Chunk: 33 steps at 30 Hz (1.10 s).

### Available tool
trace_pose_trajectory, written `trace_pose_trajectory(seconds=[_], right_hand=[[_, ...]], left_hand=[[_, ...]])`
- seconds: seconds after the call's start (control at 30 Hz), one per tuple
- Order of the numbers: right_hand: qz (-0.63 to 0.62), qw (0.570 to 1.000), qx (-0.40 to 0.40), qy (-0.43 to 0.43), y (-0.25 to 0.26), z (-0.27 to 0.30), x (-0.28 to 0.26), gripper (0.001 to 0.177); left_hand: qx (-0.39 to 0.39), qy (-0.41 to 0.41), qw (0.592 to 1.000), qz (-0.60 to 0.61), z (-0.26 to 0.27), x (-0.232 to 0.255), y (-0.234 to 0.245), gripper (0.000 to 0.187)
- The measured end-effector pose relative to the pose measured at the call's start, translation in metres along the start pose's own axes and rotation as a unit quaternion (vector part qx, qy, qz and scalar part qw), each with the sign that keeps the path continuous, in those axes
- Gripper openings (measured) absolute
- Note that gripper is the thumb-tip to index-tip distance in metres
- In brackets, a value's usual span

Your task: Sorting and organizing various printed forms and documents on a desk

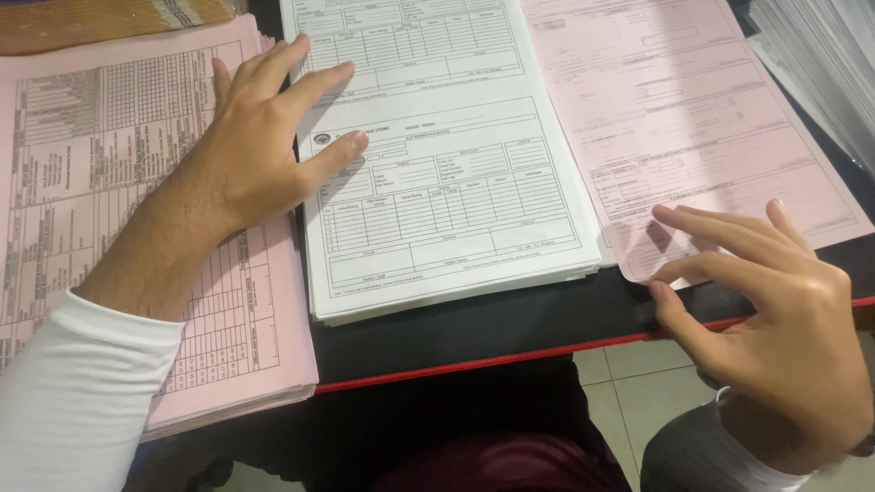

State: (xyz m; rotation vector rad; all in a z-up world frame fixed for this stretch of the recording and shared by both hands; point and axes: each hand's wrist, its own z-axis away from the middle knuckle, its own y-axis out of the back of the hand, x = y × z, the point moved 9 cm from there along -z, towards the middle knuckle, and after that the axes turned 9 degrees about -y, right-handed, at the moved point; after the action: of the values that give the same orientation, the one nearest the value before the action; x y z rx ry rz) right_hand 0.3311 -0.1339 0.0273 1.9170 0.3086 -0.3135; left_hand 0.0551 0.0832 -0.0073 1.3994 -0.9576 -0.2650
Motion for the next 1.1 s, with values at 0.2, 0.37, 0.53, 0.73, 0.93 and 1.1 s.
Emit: trace_pose_trajectory(seconds=[0.2,0.37,0.53,0.73,0.93,1.1], right_hand=[[-0.032,0.983,0.069,-0.169,-0.001,-0.004,0.012,0.015],[-0.190,0.949,0.238,-0.084,0.016,-0.001,-0.013,0.010],[-0.135,0.950,0.264,-0.103,0.014,0.006,-0.014,0.033],[-0.053,0.864,0.431,-0.255,0.001,0.072,0.064,0.037],[-0.098,0.944,0.310,0.056,0.012,0.010,-0.066,0.035],[-0.191,0.951,0.170,0.175,-0.017,-0.006,-0.124,0.008]], left_hand=[[0.001,-0.001,1.000,-0.008,0.000,0.001,0.001,0.070],[0.016,-0.023,0.999,-0.021,-0.001,0.000,0.002,0.073],[0.031,-0.044,0.998,-0.036,0.000,0.009,0.009,0.072],[0.064,-0.088,0.993,-0.055,0.004,0.016,0.017,0.069],[0.110,-0.162,0.980,-0.043,0.007,0.026,0.026,0.063],[0.134,-0.149,0.980,0.010,0.010,0.027,0.036,0.061]])
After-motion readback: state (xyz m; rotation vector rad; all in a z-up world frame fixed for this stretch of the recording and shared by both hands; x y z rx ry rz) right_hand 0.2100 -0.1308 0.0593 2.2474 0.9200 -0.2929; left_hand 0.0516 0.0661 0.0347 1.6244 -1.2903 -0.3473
